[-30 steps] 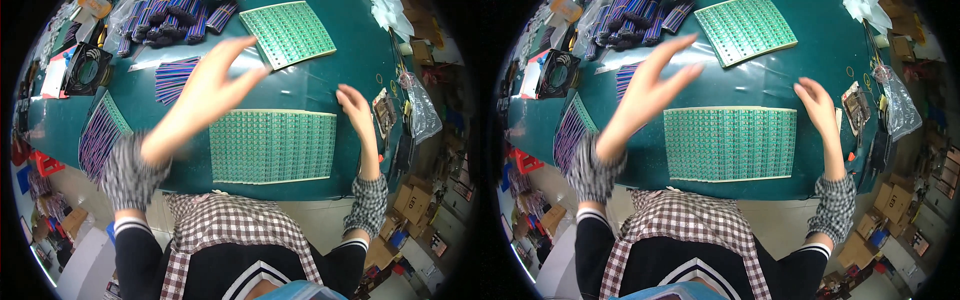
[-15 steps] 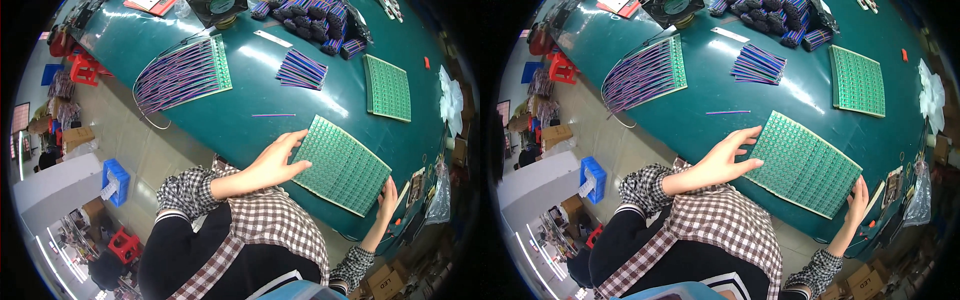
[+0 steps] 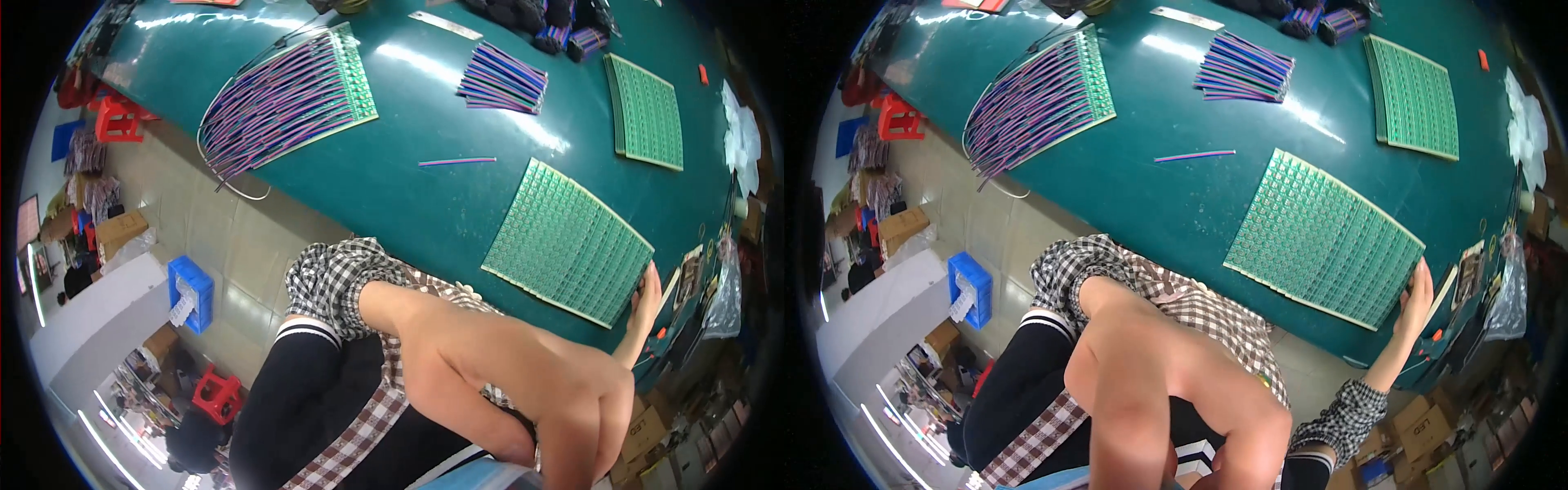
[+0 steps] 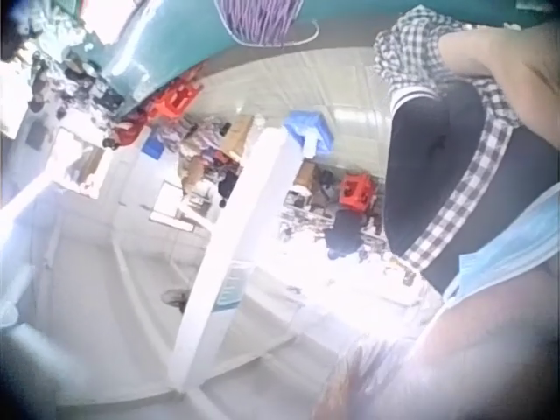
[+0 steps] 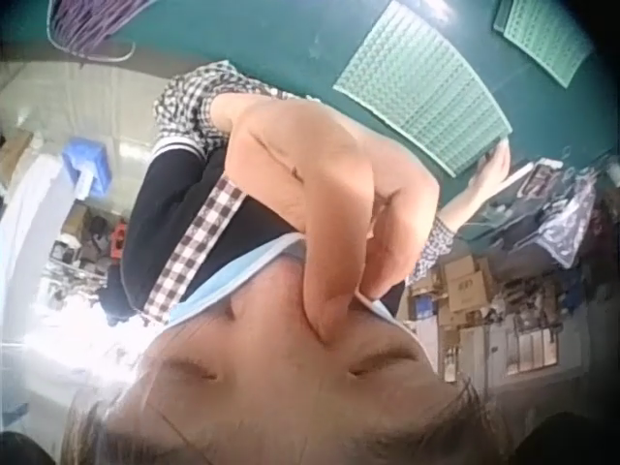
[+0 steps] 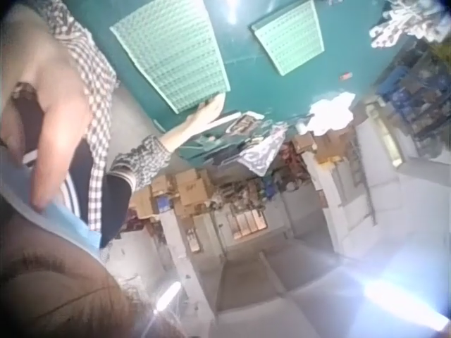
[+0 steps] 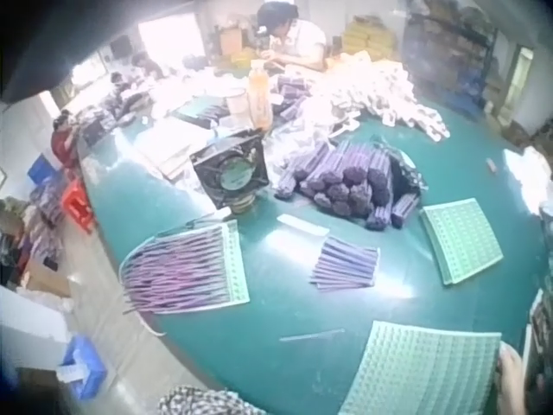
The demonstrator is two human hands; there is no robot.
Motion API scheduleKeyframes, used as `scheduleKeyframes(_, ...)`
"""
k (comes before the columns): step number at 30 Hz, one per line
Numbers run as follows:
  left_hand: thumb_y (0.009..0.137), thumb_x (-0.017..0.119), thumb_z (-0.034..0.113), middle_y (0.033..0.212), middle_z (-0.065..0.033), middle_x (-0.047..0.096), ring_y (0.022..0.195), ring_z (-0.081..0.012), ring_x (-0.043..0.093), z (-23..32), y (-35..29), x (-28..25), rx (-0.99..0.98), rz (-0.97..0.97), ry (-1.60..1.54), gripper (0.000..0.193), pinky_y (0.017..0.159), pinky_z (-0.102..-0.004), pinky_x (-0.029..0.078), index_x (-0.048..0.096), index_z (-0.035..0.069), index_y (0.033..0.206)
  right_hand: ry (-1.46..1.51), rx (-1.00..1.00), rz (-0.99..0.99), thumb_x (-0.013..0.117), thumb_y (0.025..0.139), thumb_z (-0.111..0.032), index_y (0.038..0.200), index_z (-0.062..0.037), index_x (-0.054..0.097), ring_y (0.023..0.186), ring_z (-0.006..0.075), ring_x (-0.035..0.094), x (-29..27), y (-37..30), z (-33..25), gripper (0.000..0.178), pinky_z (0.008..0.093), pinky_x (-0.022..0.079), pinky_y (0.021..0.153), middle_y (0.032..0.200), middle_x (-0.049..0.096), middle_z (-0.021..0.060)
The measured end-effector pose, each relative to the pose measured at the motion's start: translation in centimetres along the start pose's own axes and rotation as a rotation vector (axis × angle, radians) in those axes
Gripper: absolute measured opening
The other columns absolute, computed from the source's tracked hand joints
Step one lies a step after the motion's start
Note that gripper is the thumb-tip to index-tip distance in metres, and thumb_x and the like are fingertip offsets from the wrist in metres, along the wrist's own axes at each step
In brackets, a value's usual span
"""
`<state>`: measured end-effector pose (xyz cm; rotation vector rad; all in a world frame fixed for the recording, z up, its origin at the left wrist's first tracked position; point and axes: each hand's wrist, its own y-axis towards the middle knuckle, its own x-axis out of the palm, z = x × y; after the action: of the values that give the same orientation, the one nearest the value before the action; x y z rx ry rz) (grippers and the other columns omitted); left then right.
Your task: The person assembles electronic circuit board components by hand, sorting multicolored wires and rubber bands, and using a soldering iron.
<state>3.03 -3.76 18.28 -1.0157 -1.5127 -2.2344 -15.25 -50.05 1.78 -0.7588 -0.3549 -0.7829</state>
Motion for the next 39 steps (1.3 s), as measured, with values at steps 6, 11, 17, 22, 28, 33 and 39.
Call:
scheduleKeyframes(6,0.081,0.049,0.001,0.096,-0.0106,0.056,0.086,-0.0244,0.053,-2.6,-1.2,0.9,-0.071,0.012,-0.323,0.02,0.065,-0.0308,0.043,0.056,-0.003,0.099,-0.036,-0.009,-0.014,0.054,0.089,-0.048,0.125,-0.016,0.058,0.085,0.0027,0.042,0.8,1.7,0.1,0.048,0.0224,0.029,0.076,0.103,0.056,-0.0095)
scheduleKeyframes(11,0.088,0.035,-0.006,0.066,-0.0183,0.056,0.037,-0.0205,0.044,-2.8,1.0,5.0,-0.155,0.44,-0.936,0.03,0.033,-0.0276,0.03,0.059,-0.014,0.104,-0.009,0.067,-0.072,0.056,0.088,-0.047,0.126,-0.0142,0.057,0.098,0.0073,0.045,0.2,2.4,1.9,0.051,0.0264,0.029,0.084,0.109,0.057,-0.0034)
scheduleKeyframes(17,0.077,0.046,0.002,0.081,-0.0146,0.054,0.07,-0.0281,0.053,-4.3,-1.6,1.5,-0.135,0.156,-0.352,0.024,0.057,-0.0304,0.041,0.054,-0.005,0.099,-1.789,-1.31,1.034,0.057,0.089,-0.045,0.125,-0.0121,0.057,0.09,0.005,0.045,1.1,6.7,11.3,0.049,0.0228,0.031,0.077,0.099,0.056,-0.0057)
scheduleKeyframes(22,0.078,0.046,0.002,0.087,-0.0137,0.055,0.066,-0.0264,0.054,-5.7,-0.8,0.5,-0.035,0.028,-0.358,0.022,0.057,-0.0295,0.043,0.054,-0.005,0.097,-1.802,-1.295,1.019,0.057,0.089,-0.045,0.126,-0.0127,0.057,0.091,0.0055,0.045,1.0,6.6,10.7,0.05,0.0238,0.032,0.079,0.102,0.056,-0.0058)
scheduleKeyframes(28,0.086,0.045,-0.002,0.1,-0.0119,0.054,0.075,-0.0221,0.057,-4.2,0.9,0.0,-0.096,0.168,-0.486,0.02,0.062,-0.0284,0.045,0.062,-0.003,0.096,-1.861,-1.278,0.991,0.054,0.09,-0.046,0.13,-0.0125,0.053,0.114,0.012,0.043,0.7,5.7,9.5,0.052,0.0302,0.027,0.094,0.126,0.051,-0.002)
scheduleKeyframes(33,0.09,0.055,0.009,0.112,-0.0219,0.055,0.096,-0.0284,0.059,-2.1,-2.4,-3.0,-0.34,0.45,0.256,0.032,0.088,-0.0353,0.047,0.052,-0.001,0.121,-2.097,-1.297,0.914,0.053,0.091,-0.043,0.135,-0.0034,0.045,0.126,0.0184,0.038,-0.7,6.1,11.0,0.059,0.036,0.021,0.105,0.137,0.045,0.0076)
scheduleKeyframes(39,0.082,0.066,0.006,0.141,-0.0092,0.037,0.128,-0.0235,0.039,-1.1,-8.2,-6.7,-0.829,0.851,1.205,0.064,0.102,-0.0388,0.037,0.035,0.004,0.138,-1.822,-1.179,0.788,0.054,0.091,-0.041,0.138,0.003,0.036,0.132,0.022,0.032,-1.7,7.0,13.0,0.067,0.0344,0.02,0.109,0.141,0.039,0.0139)
